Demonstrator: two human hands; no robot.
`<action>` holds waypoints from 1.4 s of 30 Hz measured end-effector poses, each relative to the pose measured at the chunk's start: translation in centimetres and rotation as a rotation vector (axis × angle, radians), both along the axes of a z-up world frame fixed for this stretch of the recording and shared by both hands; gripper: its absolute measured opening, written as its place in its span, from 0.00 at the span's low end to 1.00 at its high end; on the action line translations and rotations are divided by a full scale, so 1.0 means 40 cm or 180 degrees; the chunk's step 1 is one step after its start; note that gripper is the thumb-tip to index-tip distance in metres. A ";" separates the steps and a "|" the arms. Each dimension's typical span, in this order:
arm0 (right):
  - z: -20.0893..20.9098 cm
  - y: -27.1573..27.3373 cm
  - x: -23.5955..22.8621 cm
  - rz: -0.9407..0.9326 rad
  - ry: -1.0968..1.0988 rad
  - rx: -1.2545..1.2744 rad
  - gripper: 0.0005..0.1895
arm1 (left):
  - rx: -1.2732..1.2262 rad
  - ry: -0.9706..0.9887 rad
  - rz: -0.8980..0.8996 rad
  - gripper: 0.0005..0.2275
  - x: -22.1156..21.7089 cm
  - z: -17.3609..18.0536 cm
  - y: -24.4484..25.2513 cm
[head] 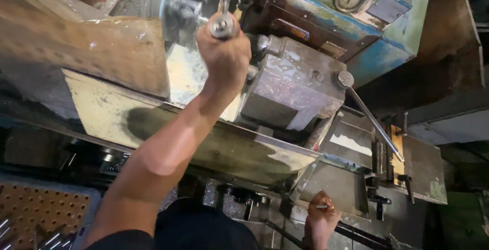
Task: The person repeatedly picks up metal rods from a blue bin, inserts them into a grinding machine, operates a lever to process them, and then places the finished rods into a green tray. The cycle continues throughout the clip.
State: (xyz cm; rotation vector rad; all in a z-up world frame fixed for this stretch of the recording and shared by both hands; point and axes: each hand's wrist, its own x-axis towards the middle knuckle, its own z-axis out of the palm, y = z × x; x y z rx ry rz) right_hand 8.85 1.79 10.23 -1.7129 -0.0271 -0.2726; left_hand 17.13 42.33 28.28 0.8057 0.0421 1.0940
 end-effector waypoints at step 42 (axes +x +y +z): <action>0.227 -0.090 0.570 -0.1052 -0.0516 -0.4784 0.23 | -0.2228 0.2368 0.1245 0.10 0.668 -0.511 0.241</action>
